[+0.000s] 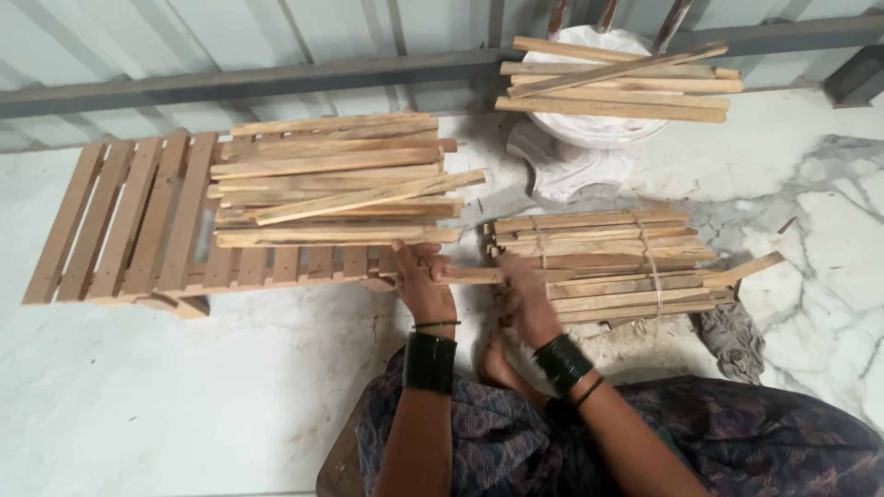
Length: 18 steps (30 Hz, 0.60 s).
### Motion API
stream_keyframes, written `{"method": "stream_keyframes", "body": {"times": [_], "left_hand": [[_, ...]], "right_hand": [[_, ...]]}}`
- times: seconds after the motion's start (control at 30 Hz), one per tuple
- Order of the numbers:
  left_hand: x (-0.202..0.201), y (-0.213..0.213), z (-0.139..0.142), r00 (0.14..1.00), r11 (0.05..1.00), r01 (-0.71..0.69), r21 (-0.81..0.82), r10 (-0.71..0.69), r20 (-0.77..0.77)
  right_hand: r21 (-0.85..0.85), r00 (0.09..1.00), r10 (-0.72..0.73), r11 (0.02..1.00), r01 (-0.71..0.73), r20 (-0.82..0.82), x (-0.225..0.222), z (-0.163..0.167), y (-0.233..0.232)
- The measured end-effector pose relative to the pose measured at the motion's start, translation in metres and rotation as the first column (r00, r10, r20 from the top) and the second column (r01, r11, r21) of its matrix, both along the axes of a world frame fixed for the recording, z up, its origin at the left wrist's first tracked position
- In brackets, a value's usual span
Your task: The person sits on the floor sorting wooden slats, picking them one at a time from a bundle and stacking them onto a pile on a slatted wooden frame. They occasionally rub a slat with a sanding block before adding it to the stack.
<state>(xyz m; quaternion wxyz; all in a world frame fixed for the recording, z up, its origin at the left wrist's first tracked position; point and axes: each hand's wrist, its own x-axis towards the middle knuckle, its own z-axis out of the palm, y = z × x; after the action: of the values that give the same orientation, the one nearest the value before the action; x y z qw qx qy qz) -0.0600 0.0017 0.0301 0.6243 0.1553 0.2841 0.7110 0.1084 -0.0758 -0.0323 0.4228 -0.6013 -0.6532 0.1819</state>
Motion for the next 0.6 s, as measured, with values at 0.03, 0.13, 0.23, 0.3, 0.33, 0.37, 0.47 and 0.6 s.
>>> {"method": "stream_keyframes", "body": {"times": [0.03, 0.13, 0.23, 0.3, 0.33, 0.37, 0.47, 0.6], "left_hand": [[0.000, 0.000, 0.000, 1.000, 1.000, -0.002, -0.002, 0.002, -0.003], [0.007, 0.002, 0.003, 1.000, 0.998, 0.002, 0.060, -0.001, -0.020], [0.016, -0.002, 0.005, 0.997, 0.992, 0.022, 0.122, -0.012, -0.078], [0.019, -0.002, 0.006, 0.997, 0.992, 0.007, 0.125, 0.003, -0.075], [0.019, 0.000, 0.005, 0.997, 0.994, -0.008, 0.110, 0.016, -0.077], [0.018, 0.002, 0.004, 0.996, 0.996, -0.028, 0.086, 0.036, -0.084], [0.007, 0.001, -0.005, 0.998, 0.995, -0.061, -0.076, 0.059, -0.028], [-0.003, 0.015, -0.015, 0.988, 0.978, -0.112, -0.177, 0.129, 0.090]], "right_hand": [[-0.084, 0.998, -0.051, 0.995, 0.049, -0.024, 0.014, -0.013, 0.005], [-0.003, 0.973, -0.126, 0.992, 0.128, 0.194, 0.057, -0.035, 0.016], [-0.011, 0.982, -0.093, 0.995, 0.096, 0.163, 0.055, -0.028, 0.012], [-0.057, 0.999, 0.033, 0.998, -0.031, 0.028, 0.029, -0.009, 0.001], [-0.009, 0.995, 0.097, 0.995, -0.097, 0.006, 0.009, 0.001, -0.008], [0.060, 0.991, 0.126, 0.990, -0.128, 0.039, -0.010, 0.009, -0.014], [0.121, 0.982, 0.088, 0.987, -0.109, 0.164, -0.046, 0.018, -0.021], [0.236, 0.948, -0.078, 0.972, 0.003, 0.309, -0.029, -0.004, -0.003]]}}
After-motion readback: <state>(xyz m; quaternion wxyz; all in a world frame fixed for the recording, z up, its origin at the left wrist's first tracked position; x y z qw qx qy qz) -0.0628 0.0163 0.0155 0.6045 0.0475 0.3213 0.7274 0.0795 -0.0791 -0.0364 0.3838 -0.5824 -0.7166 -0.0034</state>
